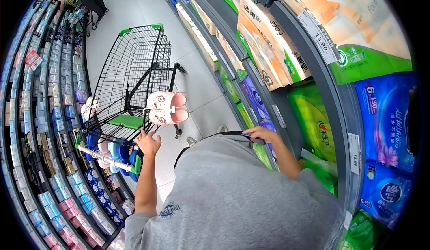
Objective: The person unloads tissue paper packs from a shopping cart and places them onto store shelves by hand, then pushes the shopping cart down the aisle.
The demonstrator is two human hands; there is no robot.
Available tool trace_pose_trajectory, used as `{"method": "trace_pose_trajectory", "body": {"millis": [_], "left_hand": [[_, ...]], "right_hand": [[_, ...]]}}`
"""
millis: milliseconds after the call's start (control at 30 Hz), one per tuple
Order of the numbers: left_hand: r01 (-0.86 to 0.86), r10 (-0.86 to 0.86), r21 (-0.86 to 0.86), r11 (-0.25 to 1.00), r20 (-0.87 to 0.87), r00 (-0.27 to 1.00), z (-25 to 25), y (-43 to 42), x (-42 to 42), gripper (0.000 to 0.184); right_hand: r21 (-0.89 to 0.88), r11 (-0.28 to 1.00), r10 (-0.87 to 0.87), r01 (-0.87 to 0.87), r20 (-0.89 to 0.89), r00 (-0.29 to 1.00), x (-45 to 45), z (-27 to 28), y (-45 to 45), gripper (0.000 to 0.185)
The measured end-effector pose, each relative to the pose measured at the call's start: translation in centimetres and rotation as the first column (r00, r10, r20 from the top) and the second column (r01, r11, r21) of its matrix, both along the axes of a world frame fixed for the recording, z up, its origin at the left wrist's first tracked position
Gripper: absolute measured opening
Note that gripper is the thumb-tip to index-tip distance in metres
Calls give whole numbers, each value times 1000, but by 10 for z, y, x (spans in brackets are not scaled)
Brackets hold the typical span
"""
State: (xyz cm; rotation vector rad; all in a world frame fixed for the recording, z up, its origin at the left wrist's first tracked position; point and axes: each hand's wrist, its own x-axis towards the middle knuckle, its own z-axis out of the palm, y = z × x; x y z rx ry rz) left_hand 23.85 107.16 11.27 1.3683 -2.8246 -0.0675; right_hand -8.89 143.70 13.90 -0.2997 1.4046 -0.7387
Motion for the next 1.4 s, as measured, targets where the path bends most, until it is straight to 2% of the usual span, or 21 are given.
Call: {"method": "trace_pose_trajectory", "body": {"millis": [33, 100, 133, 233, 300, 333, 500, 600, 700, 767, 800, 833, 900, 933, 967, 1067, 1133, 1267, 1300, 1367, 1400], "left_hand": [[-3, 3, 14, 1000, 2, 1000, 1, -2, -5, 31], [-13, 13, 54, 998, 7, 1000, 5, -8, -20, 33], [-1, 1, 88, 996, 11, 1000, 8, -9, -24, 34], [61, -66, 149, 987, 31, 997, 9, -14, -31, 37], [55, -60, 217, 975, 17, 998, 16, -13, -36, 38], [51, -51, 147, 988, -8, 999, 20, -7, -38, 36], [123, -103, 142, 982, -139, 985, 23, -10, -46, 32], [79, -31, 277, 958, -174, 984, 27, -15, -59, 30], [67, -6, 311, 948, -191, 982, 31, -15, -69, 31], [45, 12, 301, 953, -186, 982, 29, -8, -74, 31], [29, 48, 373, 928, -194, 980, 28, -7, -76, 31], [13, 84, 442, 897, -199, 977, 29, -9, -79, 32], [86, 66, 463, 882, -301, 951, 30, -15, -81, 31], [159, 42, 479, 863, -382, 923, 30, -19, -81, 31], [231, -17, 439, 868, -440, 898, 32, -20, -80, 30], [235, -69, 355, 905, -422, 904, 36, -10, -69, 28], [264, -186, 173, 949, -367, 911, 39, -4, -63, 25], [268, -230, 57, 962, -361, 904, 45, 3, -57, 23], [261, -223, 59, 963, -362, 905, 45, 4, -57, 23], [197, -95, 194, 961, -440, 893, 46, 8, -58, 24], [197, -83, 210, 958, -454, 887, 47, 10, -58, 24]], "right_hand": [[-2, 1000, -2, 2, 2, 1000, -3, -3, 1, 38], [29, 988, -154, 151, 210, 966, -10, -17, 0, 44], [44, 986, -169, 163, 249, 954, -11, -27, 0, 43], [97, 975, -216, 199, 219, 952, -9, -40, -8, 44], [84, 969, -245, 231, 279, 928, -9, -53, -7, 42], [85, 967, -254, 240, 301, 919, -11, -58, -3, 42], [109, 943, -333, 315, 338, 880, -6, -58, 4, 40], [93, 941, -338, 326, 331, 881, 1, -61, 11, 40], [76, 931, -362, 357, 321, 875, 9, -64, 20, 46], [15, 903, -377, 429, 506, 776, 17, -62, 33, 51], [-34, 890, -366, 456, 543, 756, 22, -71, 39, 54], [-32, 890, -367, 456, 544, 754, 25, -76, 43, 54], [11, 781, -530, 624, 539, 654, 32, -73, 41, 55], [-9, 769, -532, 639, 545, 648, 30, -73, 39, 59], [26, 742, -576, 670, 535, 618, 31, -68, 34, 58], [105, 645, -653, 757, 590, 475, 30, -64, 26, 54], [82, 639, -642, 765, 606, 471, 28, -70, 25, 54], [95, 617, -642, 781, 634, 430, 29, -67, 14, 55], [101, 611, -636, 785, 653, 411, 30, -66, 11, 55], [102, 607, -636, 788, 657, 405, 30, -60, 11, 55], [101, 598, -636, 795, 663, 394, 31, -58, 11, 54]]}}
